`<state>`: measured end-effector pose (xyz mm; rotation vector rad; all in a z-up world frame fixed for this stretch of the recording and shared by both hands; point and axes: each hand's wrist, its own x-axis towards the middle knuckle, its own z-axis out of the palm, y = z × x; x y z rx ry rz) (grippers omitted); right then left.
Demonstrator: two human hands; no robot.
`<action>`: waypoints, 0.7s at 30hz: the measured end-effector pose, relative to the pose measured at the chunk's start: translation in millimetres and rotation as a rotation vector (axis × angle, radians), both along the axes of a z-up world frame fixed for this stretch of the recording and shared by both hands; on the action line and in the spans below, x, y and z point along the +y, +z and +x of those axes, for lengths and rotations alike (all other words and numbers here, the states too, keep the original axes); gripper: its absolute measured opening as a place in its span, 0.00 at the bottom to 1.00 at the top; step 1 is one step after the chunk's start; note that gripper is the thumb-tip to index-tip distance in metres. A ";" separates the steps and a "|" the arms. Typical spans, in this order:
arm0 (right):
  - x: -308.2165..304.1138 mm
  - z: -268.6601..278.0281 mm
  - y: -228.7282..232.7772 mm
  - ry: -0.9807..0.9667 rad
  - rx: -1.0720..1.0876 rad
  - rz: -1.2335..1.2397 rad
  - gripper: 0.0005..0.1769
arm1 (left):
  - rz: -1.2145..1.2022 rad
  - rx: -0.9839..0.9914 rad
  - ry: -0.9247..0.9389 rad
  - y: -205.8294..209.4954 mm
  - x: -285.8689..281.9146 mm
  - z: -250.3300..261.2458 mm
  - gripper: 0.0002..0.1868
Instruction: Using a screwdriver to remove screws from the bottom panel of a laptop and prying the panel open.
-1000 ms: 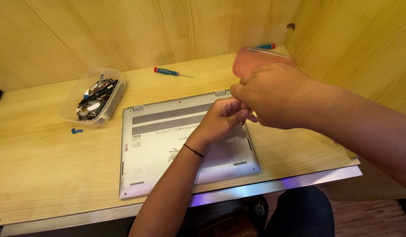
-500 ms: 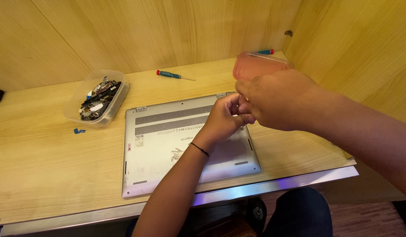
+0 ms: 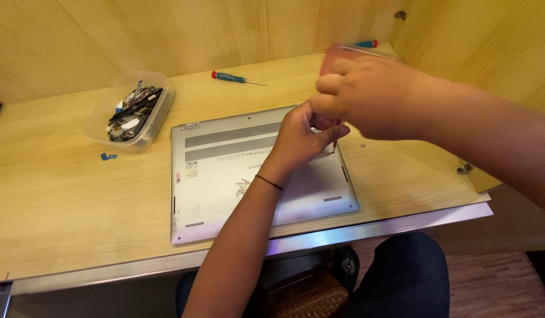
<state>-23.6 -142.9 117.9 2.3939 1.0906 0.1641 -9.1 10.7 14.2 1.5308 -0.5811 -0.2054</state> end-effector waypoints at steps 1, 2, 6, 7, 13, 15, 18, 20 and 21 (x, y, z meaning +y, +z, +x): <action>-7.4 2.9 -4.9 0.044 -0.052 0.033 0.21 | -0.104 -0.065 -0.063 -5.4 0.6 3.5 0.11; -11.6 -1.7 -3.5 0.057 -0.053 0.027 0.21 | -0.109 -0.067 -0.050 -7.6 1.9 6.2 0.11; -28.5 -19.8 -4.9 -0.025 0.071 -0.007 0.35 | -0.099 -0.203 -0.202 -7.6 1.2 1.6 0.04; -33.4 -25.6 -6.7 -0.063 0.123 -0.003 0.31 | -0.083 -0.225 -0.228 -3.9 -1.1 -1.9 0.06; -6.6 -30.2 2.8 -0.288 0.288 0.347 0.20 | -0.136 -0.118 -0.178 -8.9 -5.6 1.3 0.12; 0.5 -41.0 -3.1 -0.278 0.279 0.644 0.19 | -0.135 -0.124 -0.175 -8.4 -0.9 -0.9 0.12; 0.2 -37.7 -45.8 -0.222 0.312 1.323 0.24 | -0.152 -0.141 -0.171 -19.3 -4.3 13.4 0.11; 5.4 -41.7 -88.6 -0.148 0.331 1.693 0.28 | -0.180 -0.179 -0.162 -15.4 0.0 14.6 0.11; 14.9 -46.9 -108.2 -0.127 0.184 1.792 0.28 | -0.046 -0.265 -0.163 -2.7 11.4 7.3 0.13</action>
